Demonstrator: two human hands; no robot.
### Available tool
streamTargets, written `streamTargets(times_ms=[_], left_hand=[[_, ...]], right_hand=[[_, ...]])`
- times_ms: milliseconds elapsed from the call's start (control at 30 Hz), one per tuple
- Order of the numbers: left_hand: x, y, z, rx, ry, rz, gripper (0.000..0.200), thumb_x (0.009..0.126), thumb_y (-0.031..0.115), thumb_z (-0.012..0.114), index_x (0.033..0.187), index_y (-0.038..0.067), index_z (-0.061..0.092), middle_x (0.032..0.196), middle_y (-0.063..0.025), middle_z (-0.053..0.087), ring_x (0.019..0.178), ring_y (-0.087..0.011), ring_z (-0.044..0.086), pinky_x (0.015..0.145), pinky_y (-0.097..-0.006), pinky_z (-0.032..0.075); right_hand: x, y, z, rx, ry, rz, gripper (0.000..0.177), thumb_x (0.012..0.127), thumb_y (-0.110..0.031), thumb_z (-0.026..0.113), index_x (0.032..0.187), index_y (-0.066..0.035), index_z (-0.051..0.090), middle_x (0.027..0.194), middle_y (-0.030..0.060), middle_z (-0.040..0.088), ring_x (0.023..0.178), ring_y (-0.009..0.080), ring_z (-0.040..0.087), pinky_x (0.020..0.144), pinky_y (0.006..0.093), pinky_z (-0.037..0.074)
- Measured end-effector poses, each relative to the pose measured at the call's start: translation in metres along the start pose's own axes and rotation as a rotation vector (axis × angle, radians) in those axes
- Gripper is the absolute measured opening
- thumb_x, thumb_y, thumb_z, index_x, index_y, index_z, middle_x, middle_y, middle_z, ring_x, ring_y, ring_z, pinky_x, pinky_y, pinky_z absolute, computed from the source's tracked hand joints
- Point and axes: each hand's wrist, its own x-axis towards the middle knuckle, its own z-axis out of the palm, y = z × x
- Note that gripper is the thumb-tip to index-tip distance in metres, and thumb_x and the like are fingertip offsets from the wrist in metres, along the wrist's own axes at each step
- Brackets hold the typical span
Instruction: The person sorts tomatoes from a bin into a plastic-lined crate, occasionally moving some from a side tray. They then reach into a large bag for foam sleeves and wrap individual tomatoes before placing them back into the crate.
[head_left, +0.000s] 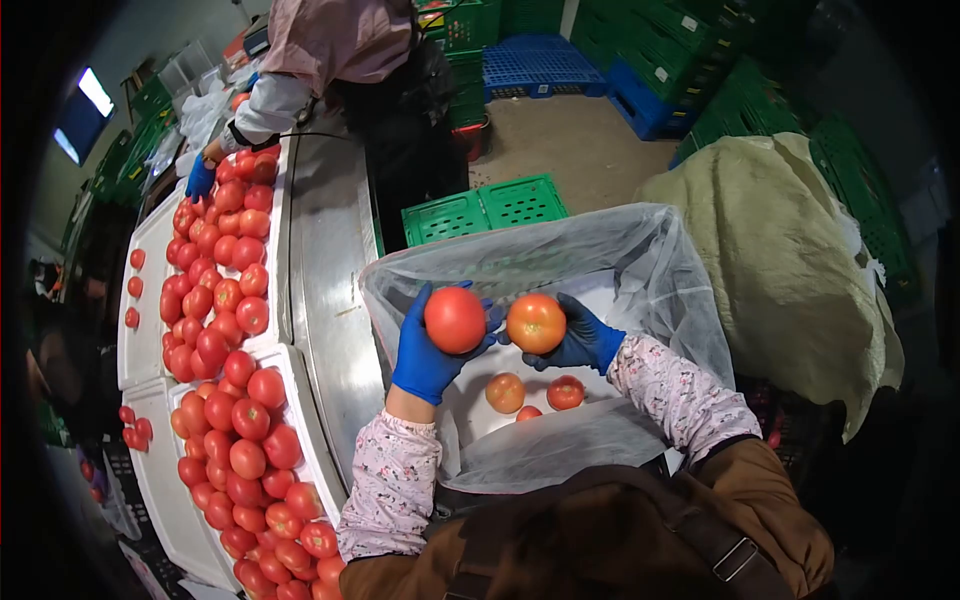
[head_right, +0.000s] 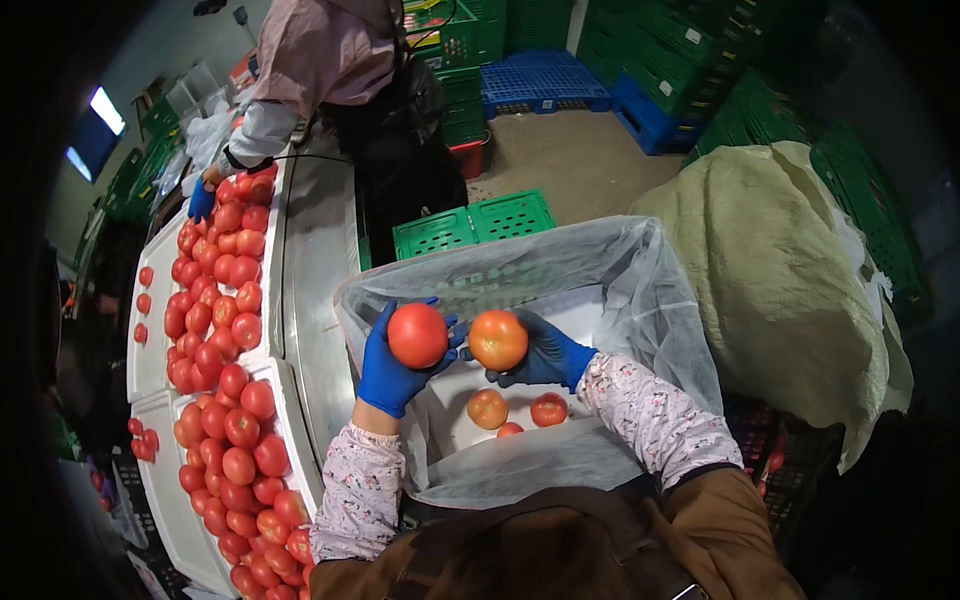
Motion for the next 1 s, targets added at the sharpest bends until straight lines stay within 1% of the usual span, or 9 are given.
streamTargets(times_ms=[33, 67, 167, 400, 600, 833, 900, 967, 1000], left_hand=[[0.001, -0.002, -0.003, 0.010, -0.005, 0.026, 0.052, 0.083, 0.047, 0.041, 0.118, 0.007, 0.042, 0.110, -0.0191, 0.051, 0.102, -0.0365, 0.049, 0.080, -0.0466, 0.043], [0.001, -0.004, -0.005, 0.185, -0.027, 0.134, 0.051, 0.083, 0.045, 0.041, 0.117, 0.007, 0.042, 0.109, -0.0187, 0.051, 0.102, -0.0338, 0.050, 0.079, -0.0471, 0.043], [0.000, 0.001, -0.005, -0.075, -0.006, -0.018, 0.051, 0.083, 0.045, 0.041, 0.117, 0.007, 0.043, 0.108, -0.0182, 0.052, 0.101, -0.0326, 0.051, 0.079, -0.0469, 0.044], [-0.002, -0.001, -0.007, 0.010, -0.018, 0.034, 0.051, 0.083, 0.046, 0.041, 0.116, 0.007, 0.043, 0.108, -0.0174, 0.052, 0.098, -0.0317, 0.052, 0.078, -0.0473, 0.044], [-0.001, -0.001, -0.006, 0.028, -0.022, 0.045, 0.053, 0.083, 0.046, 0.042, 0.117, 0.006, 0.042, 0.109, -0.0177, 0.052, 0.098, -0.0312, 0.052, 0.078, -0.0486, 0.043], [-0.004, 0.003, -0.001, -0.080, -0.009, -0.026, 0.052, 0.083, 0.044, 0.044, 0.118, 0.006, 0.042, 0.109, -0.0181, 0.051, 0.098, -0.0319, 0.050, 0.084, -0.0497, 0.040], [-0.004, 0.001, -0.004, -0.085, -0.011, -0.030, 0.052, 0.082, 0.044, 0.044, 0.118, 0.006, 0.042, 0.109, -0.0181, 0.051, 0.099, -0.0324, 0.050, 0.086, -0.0499, 0.039], [-0.007, -0.001, -0.014, 0.284, -0.076, 0.206, 0.056, 0.080, 0.047, 0.047, 0.120, 0.008, 0.041, 0.112, -0.0184, 0.050, 0.106, -0.0362, 0.046, 0.087, -0.0494, 0.038], [-0.018, 0.016, -0.017, 0.301, -0.049, 0.256, 0.056, 0.080, 0.047, 0.047, 0.120, 0.008, 0.041, 0.112, -0.0184, 0.050, 0.106, -0.0362, 0.046, 0.087, -0.0494, 0.038]], right_hand=[[0.002, 0.000, 0.001, 0.049, -0.088, -0.068, 0.063, 0.076, -0.046, 0.055, 0.120, -0.005, 0.038, 0.110, 0.0203, 0.048, 0.086, 0.0284, 0.055, 0.064, 0.0367, 0.049], [0.004, -0.001, 0.008, 0.017, -0.036, -0.073, 0.064, 0.075, -0.049, 0.055, 0.119, -0.005, 0.039, 0.108, 0.0184, 0.049, 0.086, 0.0283, 0.054, 0.058, 0.0345, 0.048], [0.009, 0.000, 0.027, 0.136, -0.015, -0.030, 0.064, 0.075, -0.048, 0.055, 0.119, -0.005, 0.038, 0.108, 0.0167, 0.049, 0.088, 0.0294, 0.053, 0.055, 0.0334, 0.048], [0.010, 0.002, 0.035, 0.130, 0.142, -0.041, 0.063, 0.077, -0.051, 0.047, 0.116, -0.002, 0.041, 0.109, 0.0139, 0.050, 0.083, 0.0306, 0.054, 0.043, 0.0290, 0.047], [0.012, 0.000, 0.045, 0.022, 0.138, -0.043, 0.067, 0.076, -0.054, 0.045, 0.115, 0.000, 0.041, 0.106, 0.0146, 0.051, 0.076, 0.0306, 0.055, 0.037, 0.0256, 0.044], [0.015, 0.004, 0.051, -0.017, 0.112, -0.065, 0.066, 0.076, -0.052, 0.045, 0.114, 0.001, 0.041, 0.106, 0.0156, 0.051, 0.078, 0.0309, 0.055, 0.041, 0.0285, 0.047], [0.011, 0.001, 0.048, -0.169, 0.062, -0.024, 0.067, 0.076, -0.052, 0.047, 0.118, 0.000, 0.039, 0.111, 0.0158, 0.050, 0.084, 0.0323, 0.056, 0.047, 0.0306, 0.050], [-0.006, -0.002, 0.051, -0.395, 0.118, -0.101, 0.078, 0.072, -0.050, 0.054, 0.129, -0.004, 0.027, 0.127, 0.0154, 0.039, 0.099, 0.0357, 0.053, 0.064, 0.0307, 0.053], [0.016, -0.005, 0.054, -0.404, 0.067, -0.073, 0.078, 0.072, -0.050, 0.054, 0.129, -0.004, 0.027, 0.127, 0.0154, 0.039, 0.099, 0.0357, 0.053, 0.064, 0.0307, 0.053]])
